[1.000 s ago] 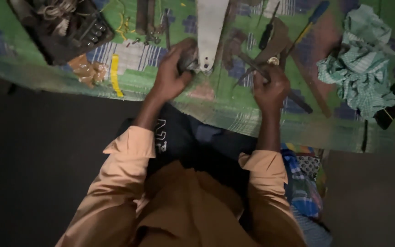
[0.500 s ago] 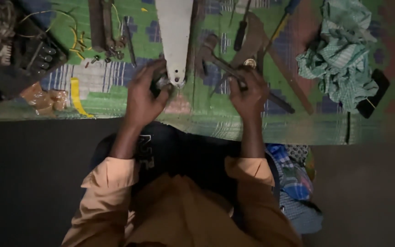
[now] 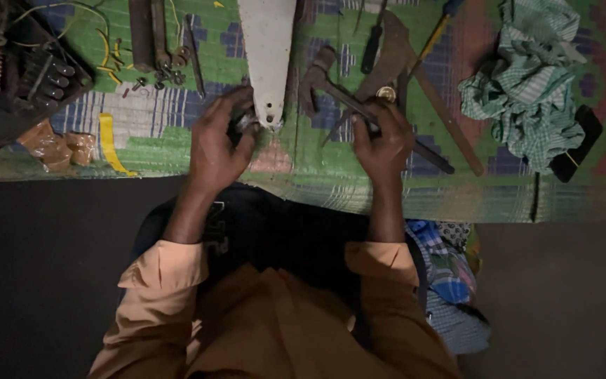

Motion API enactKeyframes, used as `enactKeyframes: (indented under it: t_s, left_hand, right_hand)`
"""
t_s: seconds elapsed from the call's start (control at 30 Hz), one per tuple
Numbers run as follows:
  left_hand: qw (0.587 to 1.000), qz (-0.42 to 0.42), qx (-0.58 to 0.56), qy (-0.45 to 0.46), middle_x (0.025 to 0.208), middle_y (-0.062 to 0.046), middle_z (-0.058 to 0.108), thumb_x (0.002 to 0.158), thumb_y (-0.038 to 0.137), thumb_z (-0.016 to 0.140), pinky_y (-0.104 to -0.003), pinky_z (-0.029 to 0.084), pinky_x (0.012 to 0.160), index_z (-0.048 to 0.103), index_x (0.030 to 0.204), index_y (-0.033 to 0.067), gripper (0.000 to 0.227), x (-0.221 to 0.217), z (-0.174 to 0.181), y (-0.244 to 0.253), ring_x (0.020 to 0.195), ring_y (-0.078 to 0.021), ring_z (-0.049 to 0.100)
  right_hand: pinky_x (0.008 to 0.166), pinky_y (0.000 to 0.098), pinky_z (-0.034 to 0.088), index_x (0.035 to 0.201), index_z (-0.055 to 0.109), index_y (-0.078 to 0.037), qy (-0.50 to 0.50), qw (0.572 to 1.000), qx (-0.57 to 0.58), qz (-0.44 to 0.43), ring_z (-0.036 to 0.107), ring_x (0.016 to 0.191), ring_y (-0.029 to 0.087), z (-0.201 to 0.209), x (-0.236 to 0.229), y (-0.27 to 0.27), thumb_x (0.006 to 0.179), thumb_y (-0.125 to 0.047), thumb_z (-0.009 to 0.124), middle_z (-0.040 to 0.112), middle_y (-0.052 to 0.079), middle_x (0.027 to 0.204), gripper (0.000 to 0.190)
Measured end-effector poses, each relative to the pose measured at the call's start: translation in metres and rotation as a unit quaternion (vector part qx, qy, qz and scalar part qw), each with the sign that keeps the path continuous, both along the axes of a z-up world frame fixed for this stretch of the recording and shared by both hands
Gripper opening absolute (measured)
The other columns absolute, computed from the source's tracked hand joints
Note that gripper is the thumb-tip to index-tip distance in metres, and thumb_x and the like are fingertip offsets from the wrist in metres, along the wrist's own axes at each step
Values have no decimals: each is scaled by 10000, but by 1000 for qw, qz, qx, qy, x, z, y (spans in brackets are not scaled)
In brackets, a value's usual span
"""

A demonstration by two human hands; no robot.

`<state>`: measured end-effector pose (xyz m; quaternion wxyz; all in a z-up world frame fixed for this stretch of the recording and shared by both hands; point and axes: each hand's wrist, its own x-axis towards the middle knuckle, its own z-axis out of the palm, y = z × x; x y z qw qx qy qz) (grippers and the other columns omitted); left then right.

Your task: Disassembling and inspecting the mechanical and electrical components of an electric fan.

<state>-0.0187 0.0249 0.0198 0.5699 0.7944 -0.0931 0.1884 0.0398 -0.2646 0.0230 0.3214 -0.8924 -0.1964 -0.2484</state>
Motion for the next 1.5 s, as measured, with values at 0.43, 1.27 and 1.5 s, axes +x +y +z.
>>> enactKeyframes:
  t_s: [0.43,1.27,1.5]
  left_hand:
    - [998,38,52,-19,1242,-227,692,902,-28,686,-457,555,1004,587,1354,-11,463,2,4,-5,1178,-415,688]
    - [999,39,16,1,1274,-254,660,902,-53,673,-452,549,981,576,1366,-18,476,-2,-4,-2,1161,-431,671]
    - [999,35,12,-14,1306,-253,654,888,-51,674,-454,541,1017,571,1366,-16,490,-3,1,-2,1198,-436,657]
  right_hand:
    - [648,318,638,1052,727,-5,46,998,46,9,780,869,239,9,0,5,922,-80,772,727,136,996,157]
    - [693,382,577,1074,712,-5,4,1000,1,29,733,830,303,6,1,5,937,-97,772,709,166,1009,175]
    - [744,385,560,1047,706,2,12,1000,-5,18,711,833,322,10,-3,5,904,-77,792,691,174,969,185]
